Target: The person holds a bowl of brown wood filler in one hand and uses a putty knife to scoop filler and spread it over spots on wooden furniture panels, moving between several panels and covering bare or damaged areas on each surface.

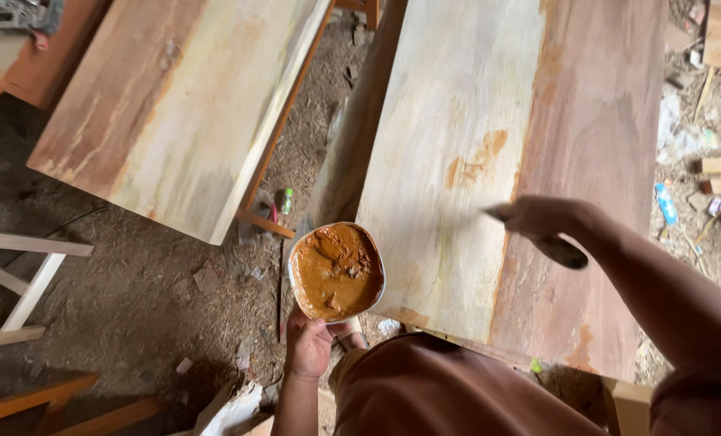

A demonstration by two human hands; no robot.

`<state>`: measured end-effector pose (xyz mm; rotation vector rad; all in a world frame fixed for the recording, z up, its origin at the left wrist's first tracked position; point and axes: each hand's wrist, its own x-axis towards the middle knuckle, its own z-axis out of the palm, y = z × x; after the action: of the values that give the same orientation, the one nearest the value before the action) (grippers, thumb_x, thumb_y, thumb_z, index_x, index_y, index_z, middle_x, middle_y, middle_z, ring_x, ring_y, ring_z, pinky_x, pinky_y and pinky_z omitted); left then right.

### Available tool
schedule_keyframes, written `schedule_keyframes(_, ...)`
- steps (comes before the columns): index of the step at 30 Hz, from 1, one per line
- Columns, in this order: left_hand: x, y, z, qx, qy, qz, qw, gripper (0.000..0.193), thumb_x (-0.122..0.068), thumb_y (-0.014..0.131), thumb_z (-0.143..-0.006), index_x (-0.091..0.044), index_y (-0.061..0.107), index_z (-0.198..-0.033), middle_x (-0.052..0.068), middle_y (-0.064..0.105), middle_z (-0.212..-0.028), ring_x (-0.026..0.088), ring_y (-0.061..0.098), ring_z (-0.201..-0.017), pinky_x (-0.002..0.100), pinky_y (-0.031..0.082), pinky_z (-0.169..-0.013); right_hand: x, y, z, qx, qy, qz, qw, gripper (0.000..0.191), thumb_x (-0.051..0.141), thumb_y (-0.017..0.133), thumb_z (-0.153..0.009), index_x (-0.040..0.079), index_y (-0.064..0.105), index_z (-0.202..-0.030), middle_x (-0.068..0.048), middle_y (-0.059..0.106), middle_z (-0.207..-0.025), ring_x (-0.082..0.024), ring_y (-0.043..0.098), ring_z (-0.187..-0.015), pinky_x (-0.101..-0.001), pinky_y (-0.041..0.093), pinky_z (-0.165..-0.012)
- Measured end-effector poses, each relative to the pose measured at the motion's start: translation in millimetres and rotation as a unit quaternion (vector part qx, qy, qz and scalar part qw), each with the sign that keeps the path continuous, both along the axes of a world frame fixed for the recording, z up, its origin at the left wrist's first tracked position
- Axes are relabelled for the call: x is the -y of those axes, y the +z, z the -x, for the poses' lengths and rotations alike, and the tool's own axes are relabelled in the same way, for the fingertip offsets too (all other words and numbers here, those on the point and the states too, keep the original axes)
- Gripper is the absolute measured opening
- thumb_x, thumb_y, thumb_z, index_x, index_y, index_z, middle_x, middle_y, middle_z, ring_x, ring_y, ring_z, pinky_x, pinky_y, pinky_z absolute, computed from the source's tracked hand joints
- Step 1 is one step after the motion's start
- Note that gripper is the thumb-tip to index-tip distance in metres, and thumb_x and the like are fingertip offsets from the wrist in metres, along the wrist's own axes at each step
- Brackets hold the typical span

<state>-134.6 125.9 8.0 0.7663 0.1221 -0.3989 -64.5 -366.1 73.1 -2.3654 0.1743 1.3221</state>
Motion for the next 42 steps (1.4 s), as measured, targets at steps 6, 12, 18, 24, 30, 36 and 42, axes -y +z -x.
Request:
schedule_keyframes(6,-10,9,11,0.011,-0.002,-0.011,1.0,0.057,-0.004,0.054,-0.084,0.002,0.049,-0.14,0.022,0.066,-0.126,0.03,0.073,-0.098,0.043,0.066,-0.078,-10,26,50,-0.079,-0.193,-0.081,0.975,0.046,0.03,0.057,-0.104,0.024,0.054,-0.15,-0.006,0.062,-0.073,-0.018,0.06,-0.065,-0.0388,0.059,-0.064)
schedule_keyframes(12,-12,8,24,-0.015,-0.015,-0.026,0.999,0.063,-0.004,0.054,-0.083,0.0,0.047,-0.145,0.021,0.065,-0.128,0.031,0.071,-0.098,0.043,0.064,-0.077,-1,19,88,-0.013,-0.348,-0.401,0.848,0.056,0.022,0.053,-0.096,0.004,0.052,-0.148,-0.008,0.06,-0.065,-0.019,0.058,-0.053,-0.0405,0.063,-0.06)
schedule_keyframes(18,6,12,34,-0.047,-0.015,-0.029,0.998,0.066,-0.003,0.053,-0.079,-0.004,0.044,-0.145,0.018,0.063,-0.131,0.033,0.068,-0.107,0.046,0.062,-0.08,0,2,129,0.002,-0.448,-0.444,0.776,0.041,0.033,0.053,-0.097,-0.003,0.065,-0.113,-0.008,0.063,-0.07,-0.018,0.059,-0.056,-0.043,0.061,-0.066)
schedule_keyframes(24,34,23,44,-0.002,-0.044,0.022,0.999,0.069,-0.003,0.053,-0.08,0.002,0.042,-0.148,0.023,0.061,-0.136,0.04,0.067,-0.113,0.055,0.061,-0.089,5,-5,152,0.013,-0.462,-0.482,0.744,0.04,0.041,0.052,-0.097,0.004,0.066,-0.097,-0.006,0.062,-0.07,-0.018,0.06,-0.06,-0.0437,0.058,-0.069)
schedule_keyframes(30,49,28,58,-0.036,-0.05,0.041,0.997,0.077,-0.007,0.053,-0.078,-0.001,0.036,-0.152,0.022,0.058,-0.141,0.041,0.065,-0.119,0.058,0.058,-0.092,33,-11,137,0.026,-0.429,-0.5,0.752,0.046,0.044,0.053,-0.102,0.0,0.064,-0.092,-0.009,0.065,-0.07,-0.021,0.06,-0.056,-0.0466,0.06,-0.07)
schedule_keyframes(36,52,30,76,-0.069,-0.047,0.047,0.995,0.078,-0.015,0.053,-0.081,0.0,0.032,-0.155,0.023,0.056,-0.144,0.041,0.063,-0.122,0.059,0.059,-0.093,57,-11,102,0.035,-0.471,-0.384,0.794,0.041,0.04,0.051,-0.102,0.004,0.066,-0.111,-0.009,0.063,-0.072,-0.021,0.061,-0.061,-0.0416,0.058,-0.069)
schedule_keyframes(42,57,29,92,-0.06,-0.021,0.079,0.995,0.08,-0.019,0.054,-0.081,0.002,0.032,-0.156,0.025,0.054,-0.145,0.043,0.062,-0.123,0.059,0.06,-0.091,66,-17,59,0.078,-0.367,-0.355,0.857,0.053,0.035,0.054,-0.1,0.005,0.059,-0.143,-0.01,0.063,-0.074,-0.022,0.063,-0.063,-0.0406,0.059,-0.064)
